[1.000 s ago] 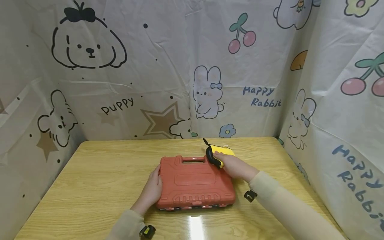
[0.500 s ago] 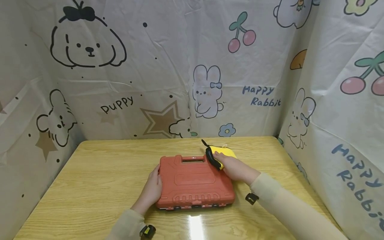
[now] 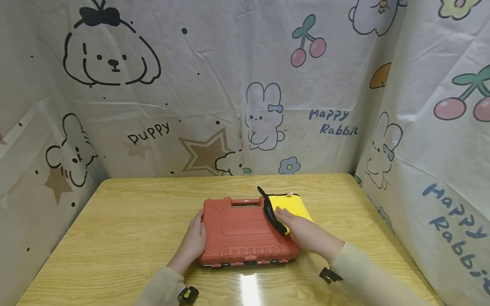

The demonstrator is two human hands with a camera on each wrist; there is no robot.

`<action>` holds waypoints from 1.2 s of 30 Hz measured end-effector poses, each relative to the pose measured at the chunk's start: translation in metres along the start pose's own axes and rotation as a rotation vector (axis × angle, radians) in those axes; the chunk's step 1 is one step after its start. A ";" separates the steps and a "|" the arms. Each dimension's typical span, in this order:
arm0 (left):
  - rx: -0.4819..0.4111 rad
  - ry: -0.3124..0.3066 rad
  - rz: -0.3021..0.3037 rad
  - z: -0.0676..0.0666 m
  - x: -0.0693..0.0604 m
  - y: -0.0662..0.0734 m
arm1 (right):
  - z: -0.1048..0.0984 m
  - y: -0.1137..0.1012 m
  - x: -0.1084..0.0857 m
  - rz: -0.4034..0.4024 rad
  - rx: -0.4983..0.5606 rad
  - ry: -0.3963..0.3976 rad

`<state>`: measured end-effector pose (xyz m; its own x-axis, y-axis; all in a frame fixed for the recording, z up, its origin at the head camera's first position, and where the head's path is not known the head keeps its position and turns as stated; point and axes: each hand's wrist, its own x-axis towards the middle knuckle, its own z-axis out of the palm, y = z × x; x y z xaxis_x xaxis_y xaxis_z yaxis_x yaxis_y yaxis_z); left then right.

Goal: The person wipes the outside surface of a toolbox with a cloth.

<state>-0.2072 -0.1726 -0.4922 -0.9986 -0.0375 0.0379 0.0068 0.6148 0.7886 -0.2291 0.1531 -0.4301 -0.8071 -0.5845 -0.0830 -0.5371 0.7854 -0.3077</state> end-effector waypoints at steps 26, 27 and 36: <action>-0.013 -0.011 0.003 0.000 0.001 -0.001 | 0.021 -0.022 -0.074 -0.054 0.012 0.053; -0.016 -0.014 -0.001 0.000 0.001 -0.001 | 0.022 -0.023 -0.076 -0.055 0.014 0.055; -0.014 -0.015 -0.001 0.000 0.001 -0.001 | 0.024 -0.027 -0.085 -0.040 0.043 0.038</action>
<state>-0.2083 -0.1731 -0.4928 -0.9992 -0.0266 0.0282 0.0064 0.6038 0.7971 -0.1404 0.1764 -0.4379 -0.7944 -0.6064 -0.0338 -0.5587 0.7514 -0.3510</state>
